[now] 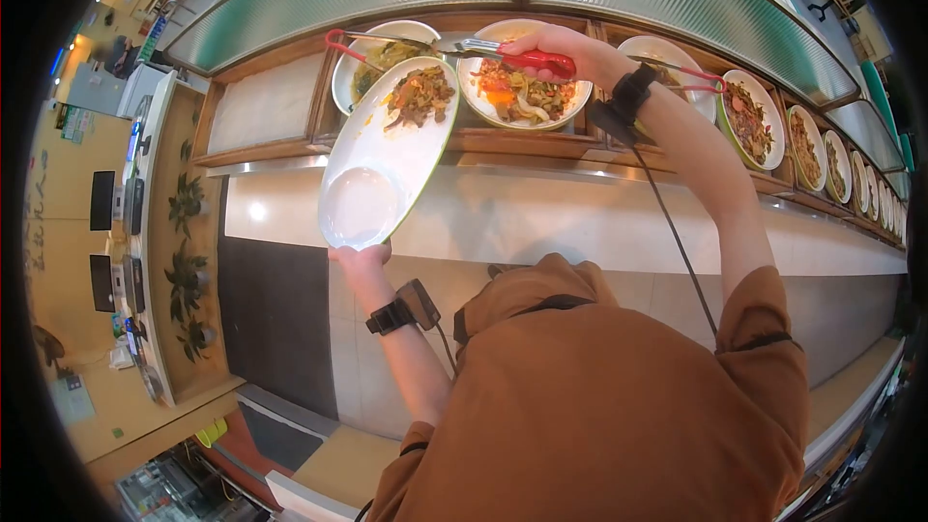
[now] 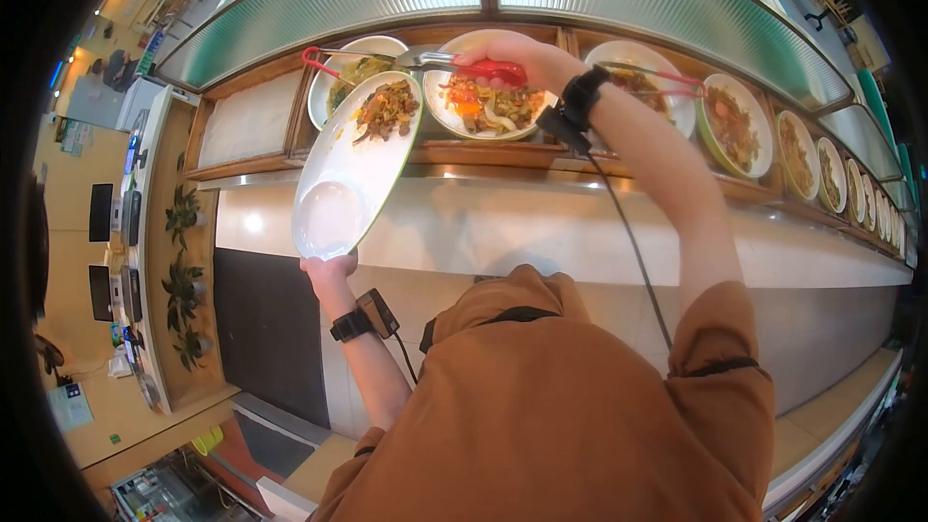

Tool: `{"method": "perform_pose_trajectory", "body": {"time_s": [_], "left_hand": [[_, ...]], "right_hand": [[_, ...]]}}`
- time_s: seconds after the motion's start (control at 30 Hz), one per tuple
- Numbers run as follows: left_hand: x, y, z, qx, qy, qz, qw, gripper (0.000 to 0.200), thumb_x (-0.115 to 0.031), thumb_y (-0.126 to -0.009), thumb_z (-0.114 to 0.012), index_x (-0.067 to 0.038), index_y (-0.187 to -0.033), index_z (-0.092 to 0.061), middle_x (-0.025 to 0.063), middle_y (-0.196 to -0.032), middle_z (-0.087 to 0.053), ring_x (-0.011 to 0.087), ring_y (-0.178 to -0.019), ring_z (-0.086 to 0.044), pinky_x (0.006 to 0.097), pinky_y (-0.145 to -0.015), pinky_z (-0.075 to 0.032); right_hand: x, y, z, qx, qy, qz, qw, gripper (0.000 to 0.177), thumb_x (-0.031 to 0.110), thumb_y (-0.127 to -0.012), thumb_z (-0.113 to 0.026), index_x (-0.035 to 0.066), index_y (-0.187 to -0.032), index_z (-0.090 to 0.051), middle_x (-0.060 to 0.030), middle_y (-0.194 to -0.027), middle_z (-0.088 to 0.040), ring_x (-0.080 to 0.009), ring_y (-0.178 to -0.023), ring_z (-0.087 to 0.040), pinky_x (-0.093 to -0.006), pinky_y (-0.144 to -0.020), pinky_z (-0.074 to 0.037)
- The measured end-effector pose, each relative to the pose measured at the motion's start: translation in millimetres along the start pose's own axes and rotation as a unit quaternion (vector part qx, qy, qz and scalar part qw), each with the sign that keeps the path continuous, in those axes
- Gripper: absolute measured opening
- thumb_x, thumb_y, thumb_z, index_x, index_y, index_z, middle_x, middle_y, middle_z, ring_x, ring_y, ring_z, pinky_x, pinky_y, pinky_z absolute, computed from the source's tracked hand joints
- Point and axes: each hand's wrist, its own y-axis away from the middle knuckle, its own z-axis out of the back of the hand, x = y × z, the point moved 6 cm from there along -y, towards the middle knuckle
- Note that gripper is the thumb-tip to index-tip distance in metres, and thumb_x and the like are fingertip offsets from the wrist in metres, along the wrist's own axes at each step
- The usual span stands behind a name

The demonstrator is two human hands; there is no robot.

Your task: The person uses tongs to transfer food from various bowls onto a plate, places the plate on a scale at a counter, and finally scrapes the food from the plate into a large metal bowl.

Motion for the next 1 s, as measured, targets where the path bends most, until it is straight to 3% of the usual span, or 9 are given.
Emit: {"method": "perform_pose_trajectory", "body": {"time_s": [0.1, 0.2, 0.4, 0.67, 0.73, 0.83, 0.93, 1.0], "left_hand": [[3.7, -2.6, 3.7, -0.006, 0.105, 0.053, 0.993, 0.036, -0.034, -0.094, -0.039, -0.017, -0.119, -0.058, 0.0022, -0.121, -0.061, 0.0217, -0.109, -0.059, 0.039, -0.09, -0.052], [1.0, -3.0, 3.7, -0.012, 0.043, 0.011, 0.999, 0.039, -0.036, -0.094, -0.035, -0.017, -0.117, -0.06, 0.0021, -0.121, -0.06, 0.022, -0.11, -0.059, 0.0397, -0.091, -0.051], [1.0, -10.1, 4.5, 0.001, 0.036, 0.018, 0.999, 0.043, -0.037, -0.095, -0.03, -0.017, -0.118, -0.06, 0.0032, -0.123, -0.06, 0.0236, -0.111, -0.058, 0.0406, -0.092, -0.051], [-1.9, -54.5, 16.3, 0.049, -0.095, -0.021, 0.994, 0.044, -0.036, -0.095, -0.029, -0.016, -0.119, -0.06, 0.0031, -0.124, -0.059, 0.0236, -0.112, -0.057, 0.0403, -0.093, -0.05], [-3.0, -40.9, 10.4, 0.045, -0.074, -0.016, 0.996, 0.044, -0.035, -0.095, -0.029, -0.016, -0.119, -0.06, 0.003, -0.124, -0.059, 0.0234, -0.112, -0.057, 0.0403, -0.093, -0.05], [-1.6, -32.1, 8.5, 0.023, 0.007, 0.012, 1.0, 0.043, -0.035, -0.094, -0.03, -0.016, -0.119, -0.06, 0.003, -0.124, -0.059, 0.0236, -0.113, -0.057, 0.0405, -0.093, -0.05], [-2.8, -36.5, 9.9, 0.033, -0.015, 0.005, 0.999, 0.042, -0.034, -0.094, -0.032, -0.016, -0.119, -0.06, 0.0038, -0.124, -0.059, 0.0246, -0.112, -0.057, 0.0412, -0.092, -0.05], [-3.6, -35.5, 9.9, 0.029, -0.037, -0.008, 0.999, 0.041, -0.032, -0.094, -0.033, -0.015, -0.119, -0.06, 0.0045, -0.123, -0.06, 0.0254, -0.111, -0.058, 0.0424, -0.091, -0.051]], "right_hand": [[15.6, 10.6, -30.2, -0.032, 0.017, 0.011, 0.999, 0.021, 0.018, -0.087, -0.062, 0.002, -0.101, -0.059, -0.0049, -0.069, -0.06, -0.0059, -0.045, -0.049, -0.0147, -0.038, -0.038], [7.1, -2.9, -41.2, 0.037, 0.011, -0.009, 0.999, 0.017, 0.018, -0.088, -0.06, 0.002, -0.09, -0.062, -0.0026, -0.068, -0.058, -0.0067, -0.05, -0.048, -0.018, -0.045, -0.038], [-15.2, -25.0, -56.9, 0.017, 0.101, -0.09, 0.991, 0.015, 0.018, -0.086, -0.065, 0.004, -0.082, -0.064, -0.0024, -0.066, -0.058, -0.009, -0.049, -0.047, -0.0211, -0.045, -0.036], [-12.6, -25.4, -54.7, -0.009, 0.198, -0.066, 0.978, 0.021, 0.022, -0.079, -0.068, 0.001, -0.076, -0.063, -0.005, -0.06, -0.055, -0.0127, -0.048, -0.048, -0.025, -0.04, -0.034], [-0.6, -19.9, -56.2, -0.006, 0.28, -0.061, 0.958, 0.025, 0.026, -0.075, -0.07, 0.002, -0.071, -0.063, -0.0056, -0.06, -0.056, -0.0132, -0.049, -0.05, -0.0251, -0.041, -0.036], [7.9, -26.3, -57.1, -0.044, 0.473, 0.002, 0.88, 0.036, 0.035, -0.067, -0.068, -0.001, -0.068, -0.064, -0.0088, -0.054, -0.054, -0.0187, -0.047, -0.053, -0.0307, -0.043, -0.038], [11.3, -20.8, -66.7, -0.072, 0.603, 0.105, 0.787, 0.04, 0.038, -0.065, -0.067, -0.001, -0.072, -0.067, -0.0125, -0.055, -0.056, -0.0262, -0.051, -0.056, -0.0363, -0.049, -0.043], [13.7, -13.8, -72.5, -0.083, 0.633, 0.136, 0.758, 0.043, 0.042, -0.068, -0.066, -0.001, -0.073, -0.067, -0.0158, -0.058, -0.058, -0.0318, -0.057, -0.059, -0.0401, -0.054, -0.047]]}}
